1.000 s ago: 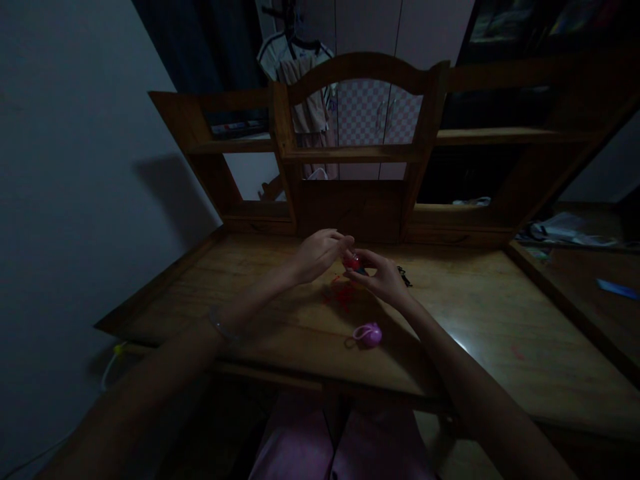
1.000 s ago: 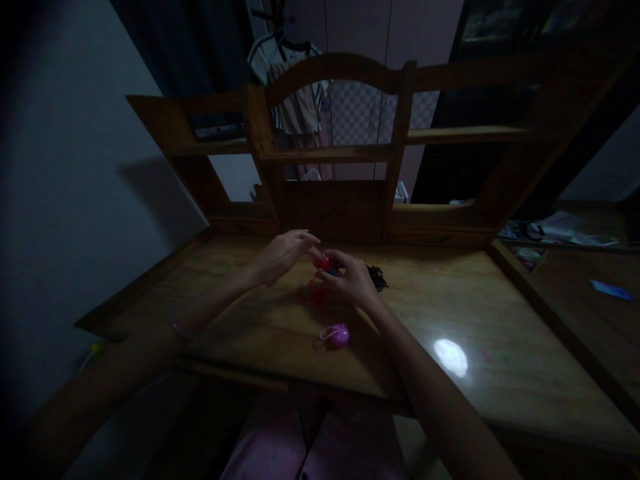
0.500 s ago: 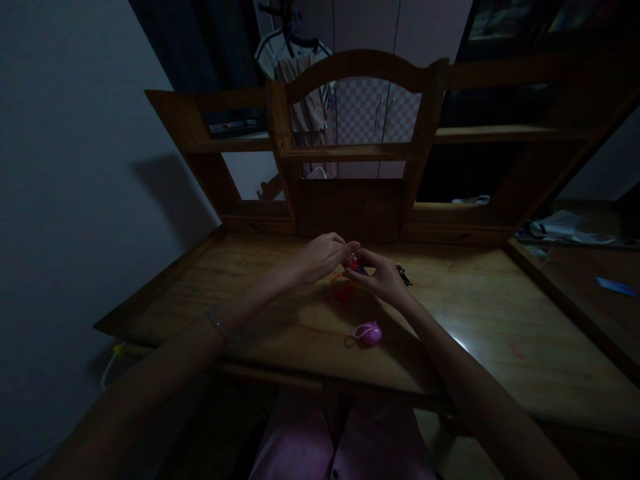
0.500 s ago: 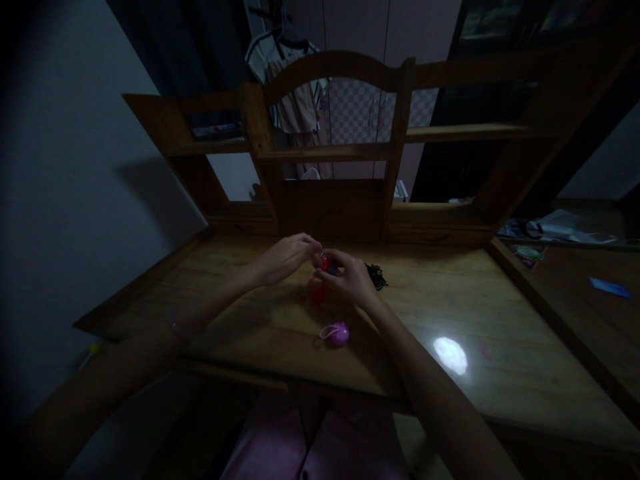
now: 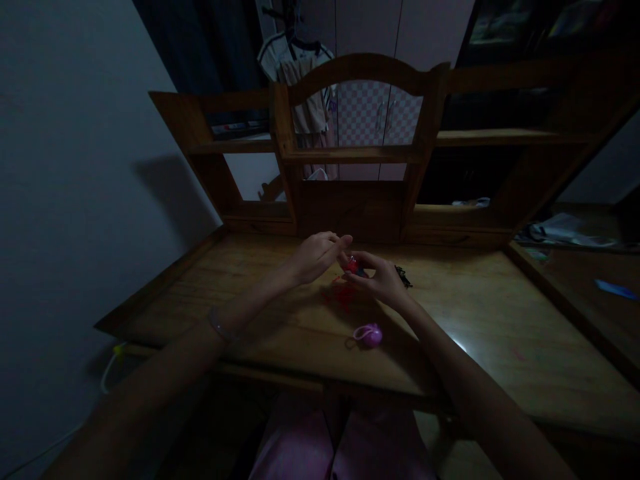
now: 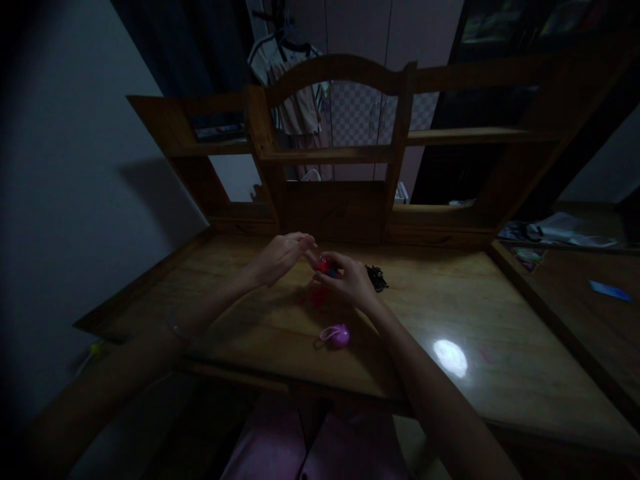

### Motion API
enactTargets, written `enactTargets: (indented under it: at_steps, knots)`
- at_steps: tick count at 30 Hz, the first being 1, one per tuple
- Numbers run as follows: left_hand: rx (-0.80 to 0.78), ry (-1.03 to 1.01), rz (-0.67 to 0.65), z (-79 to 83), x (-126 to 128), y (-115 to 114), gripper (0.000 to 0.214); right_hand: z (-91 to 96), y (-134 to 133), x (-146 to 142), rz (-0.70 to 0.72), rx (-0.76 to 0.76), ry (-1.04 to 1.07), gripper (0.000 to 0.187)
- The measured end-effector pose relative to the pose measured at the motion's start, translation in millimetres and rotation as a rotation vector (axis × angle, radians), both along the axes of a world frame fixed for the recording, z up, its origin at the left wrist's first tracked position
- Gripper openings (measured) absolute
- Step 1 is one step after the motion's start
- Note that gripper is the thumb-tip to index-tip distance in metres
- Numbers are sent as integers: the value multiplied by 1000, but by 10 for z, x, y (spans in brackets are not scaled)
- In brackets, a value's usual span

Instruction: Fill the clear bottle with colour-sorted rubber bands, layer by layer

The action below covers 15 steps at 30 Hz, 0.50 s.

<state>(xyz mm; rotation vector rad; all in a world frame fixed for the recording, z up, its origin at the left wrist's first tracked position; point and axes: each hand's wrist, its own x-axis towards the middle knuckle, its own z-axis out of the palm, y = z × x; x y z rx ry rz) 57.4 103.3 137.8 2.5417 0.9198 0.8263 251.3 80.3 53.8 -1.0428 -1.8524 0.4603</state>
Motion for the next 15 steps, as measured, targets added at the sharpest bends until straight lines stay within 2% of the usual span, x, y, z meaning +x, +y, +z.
enactTargets:
  at_steps: [5,8,11,14,15]
  knots:
    - [90,-165,126,61,-67,-49,62,-34,24,6,0,-30,37,43]
    - [139,-179,233,-26,-182,14,49,-50,41,12,2,-42,67,43]
    - [62,-29,375,-334,-416,100,33,-58,46,18,1,-38,84,44]
    - [-154,183,491,-773,-709,103,31,-57,42,22,-9,-33,81,44]
    - [-206,225,493,-910,-792,79,31,-54,40,23,-12,-33,79,44]
